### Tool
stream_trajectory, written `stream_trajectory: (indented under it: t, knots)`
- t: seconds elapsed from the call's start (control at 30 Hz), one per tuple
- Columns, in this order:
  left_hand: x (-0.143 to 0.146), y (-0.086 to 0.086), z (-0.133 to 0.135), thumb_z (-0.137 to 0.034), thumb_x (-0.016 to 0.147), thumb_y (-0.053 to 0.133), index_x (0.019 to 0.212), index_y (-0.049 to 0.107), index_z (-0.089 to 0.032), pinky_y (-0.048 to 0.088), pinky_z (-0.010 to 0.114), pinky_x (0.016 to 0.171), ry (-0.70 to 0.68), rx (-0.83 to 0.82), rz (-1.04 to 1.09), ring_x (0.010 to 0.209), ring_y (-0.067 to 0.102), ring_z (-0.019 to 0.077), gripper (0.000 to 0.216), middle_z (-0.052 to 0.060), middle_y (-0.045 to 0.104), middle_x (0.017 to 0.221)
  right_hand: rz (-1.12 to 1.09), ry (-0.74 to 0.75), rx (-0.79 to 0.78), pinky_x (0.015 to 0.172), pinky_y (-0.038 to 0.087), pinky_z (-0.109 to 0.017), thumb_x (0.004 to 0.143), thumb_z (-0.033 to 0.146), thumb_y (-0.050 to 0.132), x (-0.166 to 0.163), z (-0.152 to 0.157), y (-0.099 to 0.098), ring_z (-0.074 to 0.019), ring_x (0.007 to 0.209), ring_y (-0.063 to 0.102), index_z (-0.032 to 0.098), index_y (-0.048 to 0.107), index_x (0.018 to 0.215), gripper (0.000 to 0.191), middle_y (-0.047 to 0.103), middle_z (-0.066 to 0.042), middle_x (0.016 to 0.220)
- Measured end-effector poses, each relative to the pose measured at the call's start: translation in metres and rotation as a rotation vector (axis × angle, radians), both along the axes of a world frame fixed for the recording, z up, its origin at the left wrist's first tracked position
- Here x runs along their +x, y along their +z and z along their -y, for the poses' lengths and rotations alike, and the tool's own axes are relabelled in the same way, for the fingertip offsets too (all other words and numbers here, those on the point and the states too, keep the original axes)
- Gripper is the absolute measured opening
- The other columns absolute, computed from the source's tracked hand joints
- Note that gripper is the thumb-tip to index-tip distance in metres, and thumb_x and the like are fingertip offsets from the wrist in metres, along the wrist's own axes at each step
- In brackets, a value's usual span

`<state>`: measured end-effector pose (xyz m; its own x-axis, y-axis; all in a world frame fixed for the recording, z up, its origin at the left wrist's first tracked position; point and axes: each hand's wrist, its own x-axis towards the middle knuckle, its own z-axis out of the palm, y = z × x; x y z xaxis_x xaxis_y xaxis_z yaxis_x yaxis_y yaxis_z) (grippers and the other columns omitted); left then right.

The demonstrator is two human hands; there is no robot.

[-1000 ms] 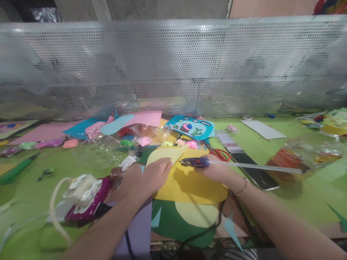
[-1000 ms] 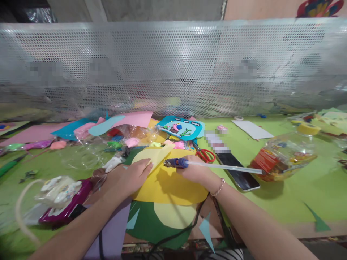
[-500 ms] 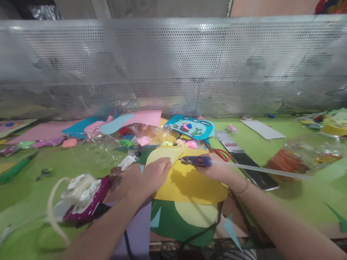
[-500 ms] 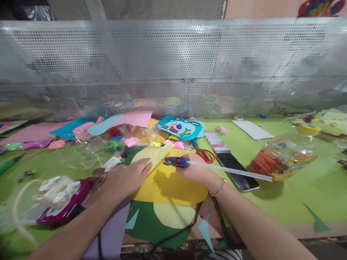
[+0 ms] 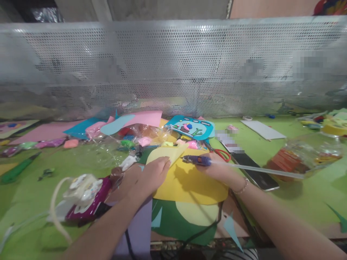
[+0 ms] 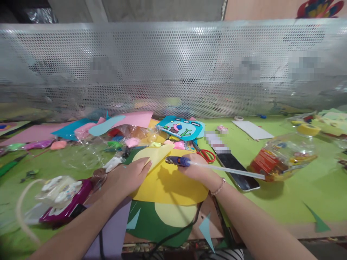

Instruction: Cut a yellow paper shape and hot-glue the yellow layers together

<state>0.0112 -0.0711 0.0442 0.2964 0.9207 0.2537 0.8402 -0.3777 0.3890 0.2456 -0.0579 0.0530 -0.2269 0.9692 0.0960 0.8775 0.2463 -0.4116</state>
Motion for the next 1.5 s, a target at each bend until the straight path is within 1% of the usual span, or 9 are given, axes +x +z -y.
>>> stream_trajectory:
  t: [0.13,0.2,0.3,0.4,0.67,0.83,0.97,1.27,1.5]
  knots:
    - [0.0,0.001,0.0,-0.037,0.094,0.026,0.092,0.058,-0.019,0.042,0.029,0.077,-0.006,0.018,-0.007,0.092,0.059,0.0205,0.037,0.007,0.064,0.097,-0.07,0.117,0.056,0.05,0.032,-0.022,0.07,0.021,0.054,0.001,-0.004,-0.008,-0.0122,0.058,0.051,0.017,0.058,0.068,0.006,0.06,-0.002,0.065]
    - [0.0,0.001,0.0,-0.038,0.094,0.026,0.094,0.059,-0.019,0.042,0.029,0.076,0.002,0.015,-0.012,0.092,0.059,0.0205,0.037,0.007,0.064,0.098,-0.107,0.188,0.085,0.055,0.035,-0.022,0.07,0.019,0.054,0.0,-0.004,-0.01,-0.013,0.064,0.053,0.016,0.057,0.068,0.005,0.061,-0.003,0.068]
    - [0.0,-0.001,0.0,-0.038,0.094,0.026,0.096,0.059,-0.019,0.042,0.029,0.076,0.006,0.01,-0.017,0.093,0.059,0.0205,0.038,0.008,0.064,0.101,-0.137,0.222,0.116,0.056,0.035,-0.022,0.071,0.017,0.053,-0.002,-0.003,-0.012,-0.0117,0.063,0.053,0.016,0.055,0.067,0.005,0.059,-0.003,0.07]
    - [0.0,-0.002,0.0,-0.037,0.094,0.027,0.095,0.059,-0.019,0.042,0.029,0.076,0.007,0.014,-0.025,0.093,0.06,0.0205,0.037,0.007,0.064,0.1,-0.156,0.175,0.128,0.052,0.033,-0.022,0.071,0.017,0.053,-0.001,-0.005,-0.016,-0.0101,0.058,0.05,0.016,0.054,0.067,0.005,0.057,-0.001,0.068]
    - [0.0,-0.001,-0.001,-0.036,0.093,0.027,0.095,0.059,-0.019,0.042,0.029,0.078,0.007,-0.014,-0.023,0.094,0.059,0.0205,0.036,0.008,0.064,0.099,-0.143,0.112,0.091,0.051,0.032,-0.023,0.07,0.022,0.056,0.001,-0.007,-0.02,-0.0108,0.056,0.05,0.017,0.054,0.066,0.006,0.058,0.0,0.067]
    - [0.001,0.001,-0.001,-0.036,0.093,0.027,0.092,0.059,-0.02,0.042,0.03,0.079,-0.004,-0.011,-0.005,0.092,0.059,0.0203,0.035,0.007,0.064,0.098,-0.12,0.106,0.108,0.051,0.032,-0.023,0.07,0.022,0.056,0.003,-0.005,-0.018,-0.0103,0.055,0.049,0.018,0.054,0.066,0.006,0.058,0.0,0.066]
    - [0.001,0.0,-0.001,-0.035,0.093,0.028,0.094,0.059,-0.02,0.042,0.03,0.08,-0.003,-0.018,-0.012,0.094,0.059,0.0205,0.035,0.008,0.065,0.1,-0.114,0.121,0.088,0.053,0.033,-0.023,0.069,0.021,0.055,0.003,-0.006,-0.018,-0.0107,0.057,0.05,0.018,0.055,0.067,0.004,0.059,-0.001,0.068]
    - [0.001,-0.004,-0.003,-0.036,0.093,0.028,0.095,0.059,-0.02,0.042,0.03,0.082,0.017,-0.025,-0.03,0.097,0.059,0.0208,0.035,0.008,0.064,0.101,-0.045,0.117,0.022,0.049,0.03,-0.023,0.069,0.02,0.055,0.001,-0.008,-0.02,-0.0115,0.056,0.05,0.017,0.056,0.066,0.004,0.06,-0.002,0.067]
    - [0.001,-0.005,-0.002,-0.036,0.093,0.027,0.092,0.059,-0.02,0.042,0.029,0.078,0.0,-0.013,-0.03,0.093,0.059,0.0203,0.036,0.008,0.065,0.099,-0.045,0.101,0.018,0.049,0.03,-0.023,0.067,0.02,0.055,0.001,-0.01,-0.021,-0.0116,0.055,0.05,0.017,0.057,0.067,0.004,0.061,-0.003,0.067]
